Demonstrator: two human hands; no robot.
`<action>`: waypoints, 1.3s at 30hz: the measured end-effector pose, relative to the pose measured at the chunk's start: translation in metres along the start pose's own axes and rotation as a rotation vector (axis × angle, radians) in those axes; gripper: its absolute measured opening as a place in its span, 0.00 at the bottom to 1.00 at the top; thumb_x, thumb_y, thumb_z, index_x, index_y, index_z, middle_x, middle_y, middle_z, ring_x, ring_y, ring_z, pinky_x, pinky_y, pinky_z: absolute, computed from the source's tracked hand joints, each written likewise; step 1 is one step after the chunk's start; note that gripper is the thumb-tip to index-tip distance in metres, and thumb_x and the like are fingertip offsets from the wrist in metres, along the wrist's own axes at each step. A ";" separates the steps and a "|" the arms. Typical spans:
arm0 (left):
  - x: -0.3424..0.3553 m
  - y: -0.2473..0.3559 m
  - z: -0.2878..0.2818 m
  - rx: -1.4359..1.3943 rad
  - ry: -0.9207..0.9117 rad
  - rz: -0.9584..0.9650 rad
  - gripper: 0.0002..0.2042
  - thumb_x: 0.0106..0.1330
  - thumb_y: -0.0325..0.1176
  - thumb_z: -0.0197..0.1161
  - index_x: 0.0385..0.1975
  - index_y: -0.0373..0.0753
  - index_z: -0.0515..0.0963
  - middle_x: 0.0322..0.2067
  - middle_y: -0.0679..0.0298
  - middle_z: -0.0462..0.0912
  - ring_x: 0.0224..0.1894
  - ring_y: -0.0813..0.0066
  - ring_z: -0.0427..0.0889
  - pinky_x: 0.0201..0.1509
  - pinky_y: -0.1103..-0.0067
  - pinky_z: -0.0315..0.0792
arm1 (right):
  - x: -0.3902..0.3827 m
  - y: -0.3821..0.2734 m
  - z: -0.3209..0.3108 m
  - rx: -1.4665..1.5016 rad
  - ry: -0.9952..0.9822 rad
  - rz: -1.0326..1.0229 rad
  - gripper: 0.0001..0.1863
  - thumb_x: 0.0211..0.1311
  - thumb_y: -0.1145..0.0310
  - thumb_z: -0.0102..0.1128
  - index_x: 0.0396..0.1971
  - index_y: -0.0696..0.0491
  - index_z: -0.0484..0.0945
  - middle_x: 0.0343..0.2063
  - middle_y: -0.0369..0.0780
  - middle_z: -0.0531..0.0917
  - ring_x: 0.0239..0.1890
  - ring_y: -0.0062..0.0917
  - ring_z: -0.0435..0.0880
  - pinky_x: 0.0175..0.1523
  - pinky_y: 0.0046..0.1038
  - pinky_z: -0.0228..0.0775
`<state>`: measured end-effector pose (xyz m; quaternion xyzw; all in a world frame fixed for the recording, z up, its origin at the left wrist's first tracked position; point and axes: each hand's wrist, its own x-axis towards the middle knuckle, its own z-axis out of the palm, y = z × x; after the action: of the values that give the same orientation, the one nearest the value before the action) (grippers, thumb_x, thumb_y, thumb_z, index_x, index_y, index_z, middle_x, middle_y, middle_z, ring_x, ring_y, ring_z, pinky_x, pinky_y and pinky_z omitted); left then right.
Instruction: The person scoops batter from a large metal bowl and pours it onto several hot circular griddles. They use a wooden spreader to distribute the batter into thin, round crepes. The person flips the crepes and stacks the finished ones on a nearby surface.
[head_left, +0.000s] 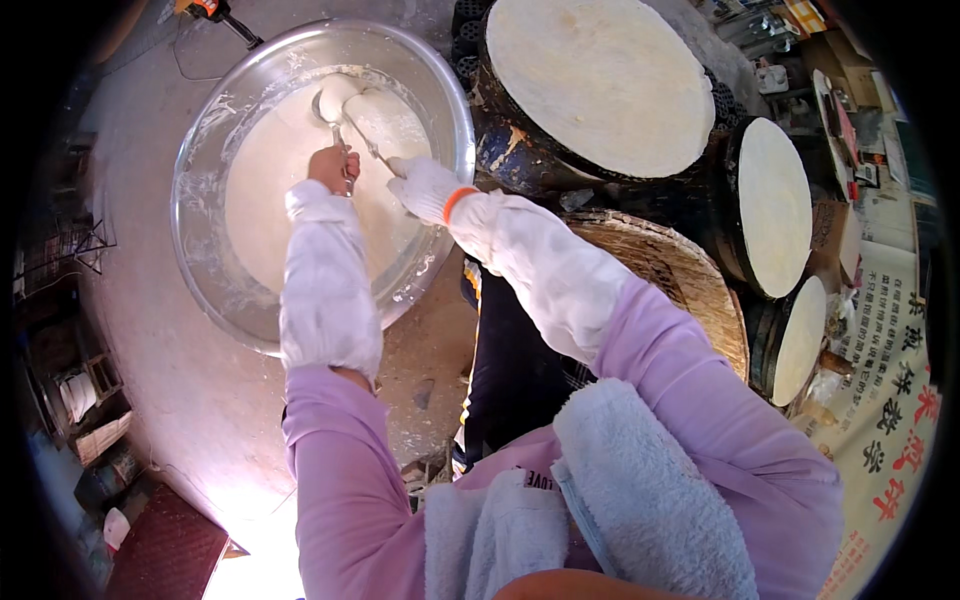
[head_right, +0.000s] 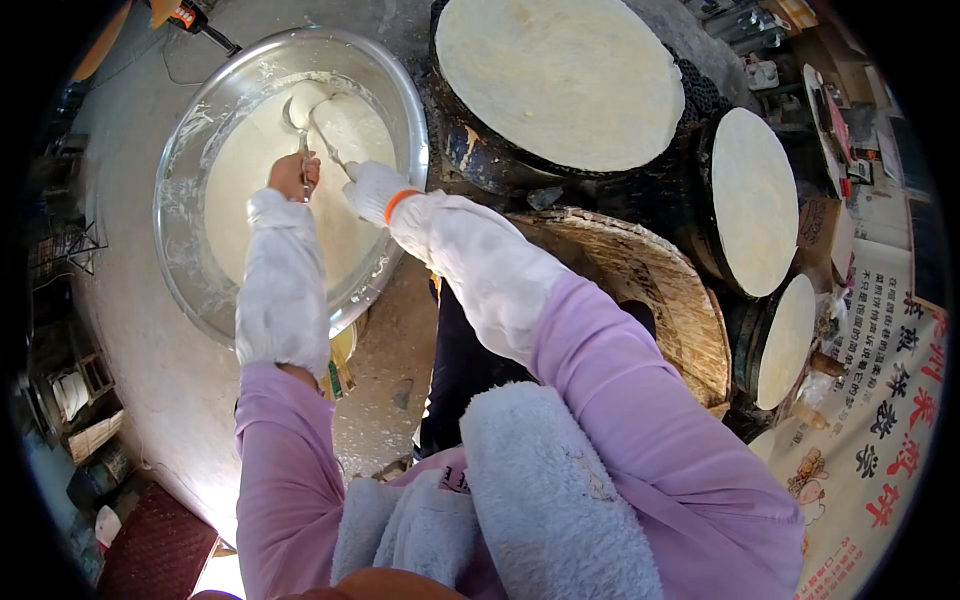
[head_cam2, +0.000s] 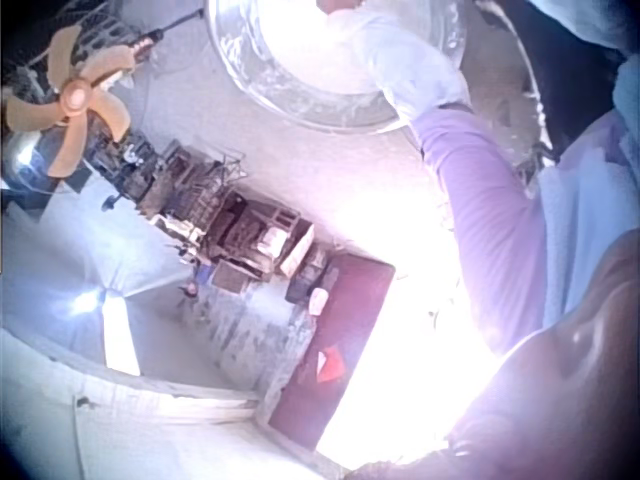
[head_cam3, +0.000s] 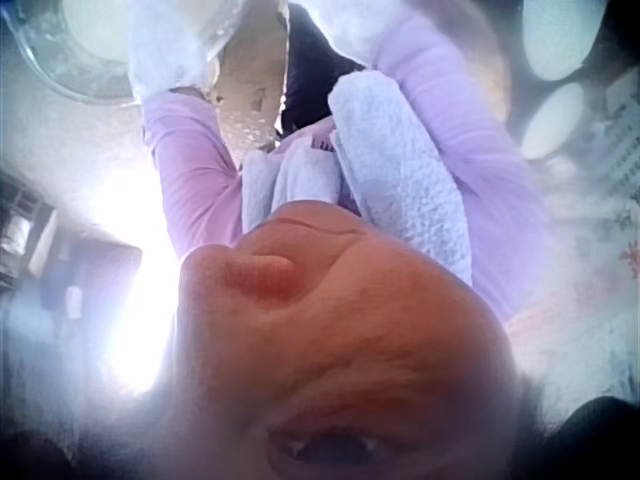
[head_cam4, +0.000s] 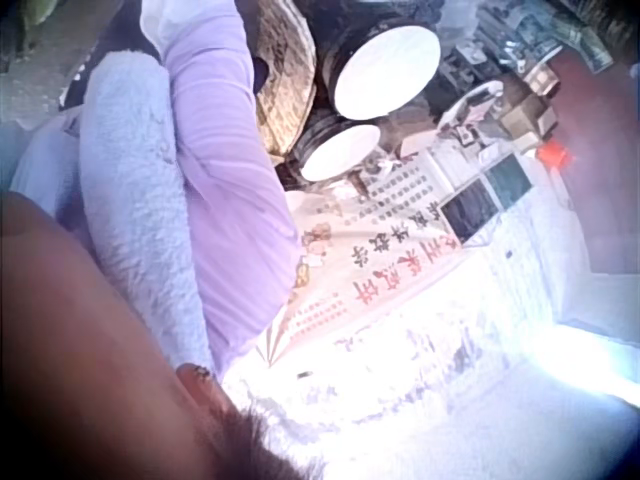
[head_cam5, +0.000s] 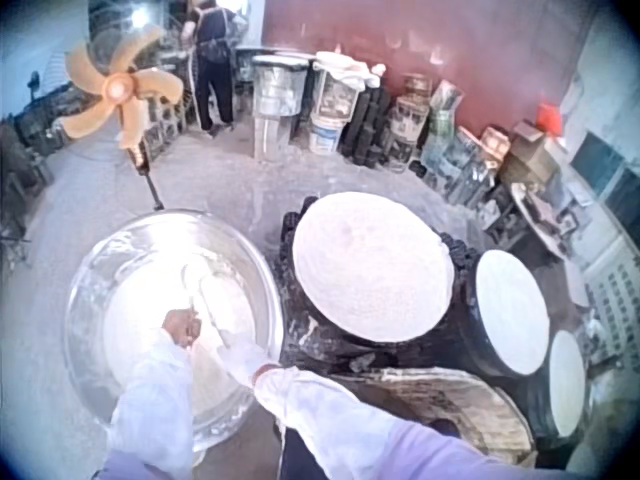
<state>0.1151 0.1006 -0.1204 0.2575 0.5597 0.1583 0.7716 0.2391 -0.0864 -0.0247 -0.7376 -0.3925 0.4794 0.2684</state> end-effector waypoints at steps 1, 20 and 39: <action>-0.020 0.016 -0.021 -0.227 -0.152 -0.114 0.07 0.73 0.30 0.53 0.43 0.32 0.71 0.20 0.65 0.68 0.17 0.81 0.64 0.18 0.83 0.60 | -0.009 -0.002 0.002 -0.065 0.015 -0.140 0.18 0.68 0.62 0.49 0.53 0.51 0.77 0.26 0.45 0.82 0.25 0.31 0.83 0.29 0.34 0.74; -0.391 -0.117 -0.148 1.511 0.459 0.797 0.17 0.77 0.38 0.49 0.57 0.35 0.75 0.31 0.53 0.84 0.33 0.57 0.84 0.35 0.65 0.77 | -0.251 -0.027 -0.110 -0.261 -0.427 -0.344 0.27 0.68 0.66 0.52 0.68 0.48 0.68 0.27 0.37 0.76 0.24 0.22 0.74 0.30 0.26 0.68; -0.270 -0.065 -0.149 0.855 -0.088 -0.204 0.11 0.72 0.38 0.52 0.36 0.37 0.75 0.18 0.68 0.71 0.14 0.82 0.66 0.15 0.82 0.58 | -0.128 -0.081 -0.065 -0.656 -0.643 -0.071 0.15 0.67 0.68 0.50 0.52 0.53 0.76 0.20 0.40 0.79 0.16 0.25 0.77 0.20 0.28 0.72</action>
<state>-0.1158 -0.0631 0.0174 0.5036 0.5639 -0.1754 0.6306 0.2429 -0.1502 0.1271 -0.5833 -0.6118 0.5251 -0.0983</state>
